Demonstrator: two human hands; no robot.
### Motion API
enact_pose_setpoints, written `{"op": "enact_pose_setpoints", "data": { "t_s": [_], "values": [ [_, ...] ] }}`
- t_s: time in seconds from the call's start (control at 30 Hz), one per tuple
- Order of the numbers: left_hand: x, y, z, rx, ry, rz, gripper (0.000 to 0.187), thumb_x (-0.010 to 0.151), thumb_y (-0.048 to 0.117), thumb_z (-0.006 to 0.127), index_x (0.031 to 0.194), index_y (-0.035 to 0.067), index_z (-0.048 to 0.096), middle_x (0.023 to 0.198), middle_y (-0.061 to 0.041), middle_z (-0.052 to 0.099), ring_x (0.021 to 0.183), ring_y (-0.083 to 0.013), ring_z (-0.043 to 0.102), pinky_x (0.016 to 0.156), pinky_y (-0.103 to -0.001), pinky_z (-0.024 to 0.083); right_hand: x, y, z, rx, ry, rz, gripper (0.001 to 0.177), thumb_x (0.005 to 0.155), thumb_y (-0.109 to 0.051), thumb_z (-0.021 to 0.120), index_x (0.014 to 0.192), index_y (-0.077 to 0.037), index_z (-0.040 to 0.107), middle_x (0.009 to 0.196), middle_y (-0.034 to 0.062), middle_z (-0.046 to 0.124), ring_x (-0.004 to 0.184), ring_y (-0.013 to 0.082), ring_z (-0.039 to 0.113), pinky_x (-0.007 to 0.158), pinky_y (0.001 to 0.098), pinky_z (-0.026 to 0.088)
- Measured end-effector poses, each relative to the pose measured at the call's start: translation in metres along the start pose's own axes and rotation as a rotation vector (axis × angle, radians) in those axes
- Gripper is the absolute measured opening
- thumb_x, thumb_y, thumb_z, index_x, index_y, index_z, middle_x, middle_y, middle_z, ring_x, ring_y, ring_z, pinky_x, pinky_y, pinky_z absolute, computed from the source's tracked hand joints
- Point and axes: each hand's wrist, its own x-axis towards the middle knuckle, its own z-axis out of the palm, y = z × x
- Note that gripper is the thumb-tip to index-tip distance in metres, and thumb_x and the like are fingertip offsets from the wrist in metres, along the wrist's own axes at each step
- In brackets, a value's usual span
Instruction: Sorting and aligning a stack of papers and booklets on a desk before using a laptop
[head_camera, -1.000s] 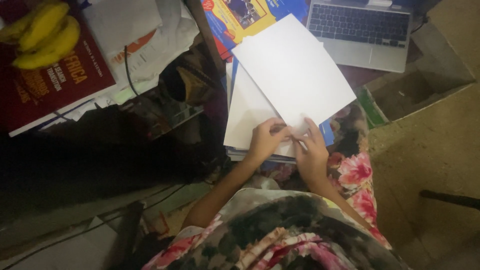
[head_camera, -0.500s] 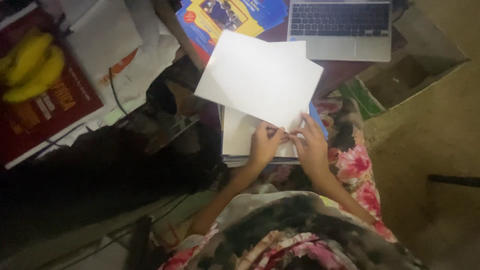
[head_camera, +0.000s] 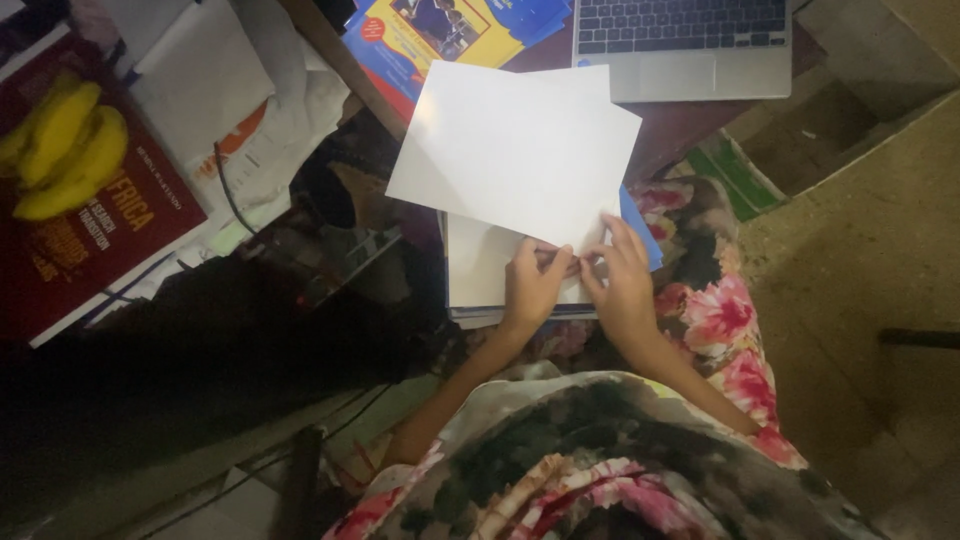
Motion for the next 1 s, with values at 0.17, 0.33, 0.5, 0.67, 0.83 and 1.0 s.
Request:
{"op": "enact_pose_setpoints", "data": {
  "t_s": [0.17, 0.33, 0.5, 0.67, 0.83, 1.0],
  "values": [
    [-0.001, 0.003, 0.0, 0.005, 0.007, -0.004, 0.03, 0.094, 0.031, 0.074, 0.1, 0.003, 0.065, 0.095, -0.023, 0.076, 0.096, -0.0415, 0.075, 0.076, -0.049, 0.058, -0.004, 0.003, 0.008, -0.04, 0.058, -0.069, 0.014, 0.089, -0.004, 0.077, 0.097, -0.004, 0.065, 0.143, 0.019, 0.061, 0.133, 0.0405, 0.056, 0.113, 0.0491, 0.044],
    [-0.001, 0.004, 0.0, 0.003, -0.007, -0.024, 0.029, 0.094, 0.031, 0.074, 0.1, 0.004, 0.066, 0.095, -0.022, 0.076, 0.096, -0.0406, 0.075, 0.076, -0.049, 0.058, -0.005, 0.004, 0.009, -0.046, 0.091, -0.095, 0.017, 0.086, -0.002, 0.079, 0.096, -0.005, 0.065, 0.141, 0.0176, 0.062, 0.131, 0.039, 0.058, 0.113, 0.0493, 0.045],
    [-0.001, 0.004, 0.0, -0.049, -0.014, -0.012, 0.027, 0.094, 0.027, 0.074, 0.102, 0.002, 0.066, 0.097, -0.023, 0.077, 0.095, -0.0398, 0.075, 0.077, -0.046, 0.058, -0.007, 0.003, 0.011, 0.044, 0.161, -0.116, 0.014, 0.085, -0.002, 0.081, 0.094, -0.005, 0.07, 0.135, 0.015, 0.068, 0.13, 0.0384, 0.061, 0.11, 0.0453, 0.048],
    [-0.005, 0.012, -0.001, -0.156, -0.033, -0.032, 0.028, 0.095, 0.022, 0.073, 0.105, -0.003, 0.063, 0.099, -0.028, 0.075, 0.095, -0.0398, 0.075, 0.077, -0.046, 0.061, -0.003, -0.005, -0.005, 0.103, 0.189, -0.063, 0.012, 0.087, -0.001, 0.082, 0.093, -0.006, 0.073, 0.128, 0.0141, 0.071, 0.125, 0.0354, 0.066, 0.104, 0.0408, 0.054],
    [-0.005, 0.013, 0.001, -0.115, -0.022, -0.02, 0.028, 0.094, 0.023, 0.075, 0.102, -0.002, 0.064, 0.095, -0.027, 0.075, 0.093, -0.0418, 0.075, 0.07, -0.047, 0.059, 0.001, -0.013, -0.007, 0.042, 0.171, -0.102, 0.01, 0.087, -0.001, 0.084, 0.093, -0.005, 0.076, 0.127, 0.0144, 0.073, 0.123, 0.0346, 0.068, 0.1, 0.0383, 0.057],
    [-0.001, 0.004, 0.0, -0.008, -0.008, -0.011, 0.028, 0.094, 0.028, 0.075, 0.102, 0.002, 0.066, 0.094, -0.023, 0.077, 0.093, -0.0404, 0.075, 0.074, -0.047, 0.057, 0.006, -0.022, -0.015, -0.07, 0.099, -0.126, 0.01, 0.09, -0.004, 0.08, 0.094, -0.004, 0.071, 0.135, 0.0159, 0.069, 0.128, 0.0359, 0.063, 0.106, 0.0429, 0.053]
  ]
}}
